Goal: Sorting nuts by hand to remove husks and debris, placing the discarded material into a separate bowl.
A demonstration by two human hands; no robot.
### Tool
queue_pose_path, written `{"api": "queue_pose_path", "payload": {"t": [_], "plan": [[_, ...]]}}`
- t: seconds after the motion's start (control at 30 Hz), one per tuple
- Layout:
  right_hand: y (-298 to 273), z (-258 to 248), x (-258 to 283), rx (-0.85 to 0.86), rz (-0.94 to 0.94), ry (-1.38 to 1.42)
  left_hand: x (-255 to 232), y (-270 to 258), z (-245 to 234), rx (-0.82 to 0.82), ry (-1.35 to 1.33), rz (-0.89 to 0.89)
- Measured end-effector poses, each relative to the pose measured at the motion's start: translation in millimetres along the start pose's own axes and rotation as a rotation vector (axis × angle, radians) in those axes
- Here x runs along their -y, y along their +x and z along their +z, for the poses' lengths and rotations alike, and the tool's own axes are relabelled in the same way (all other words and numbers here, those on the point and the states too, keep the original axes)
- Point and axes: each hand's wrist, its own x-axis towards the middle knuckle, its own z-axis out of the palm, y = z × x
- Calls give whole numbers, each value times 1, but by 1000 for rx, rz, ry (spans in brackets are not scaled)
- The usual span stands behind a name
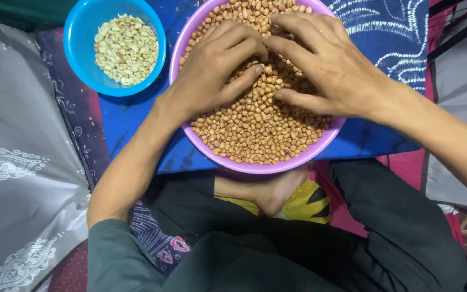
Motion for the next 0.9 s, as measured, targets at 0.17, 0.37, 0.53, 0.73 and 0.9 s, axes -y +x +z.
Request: {"api": "queue_pose_path", "payload": {"t": [0.17, 0.37, 0.53, 0.73, 0.9], "plan": [[-4, -22, 26, -54, 152, -53, -1, -6, -4, 20, -97, -70], [-14, -47, 37, 71, 445, 8, 1, -10, -23, -11, -64, -125], [-5, -45, 44, 132, 408, 127, 3, -12, -26, 25, -44, -168], [19, -11, 77, 115, -23, 115, 2, -14, -24, 35, -109, -192], [42, 28, 93, 17, -218, -42, 0, -13, -24, 24, -110, -176]]}}
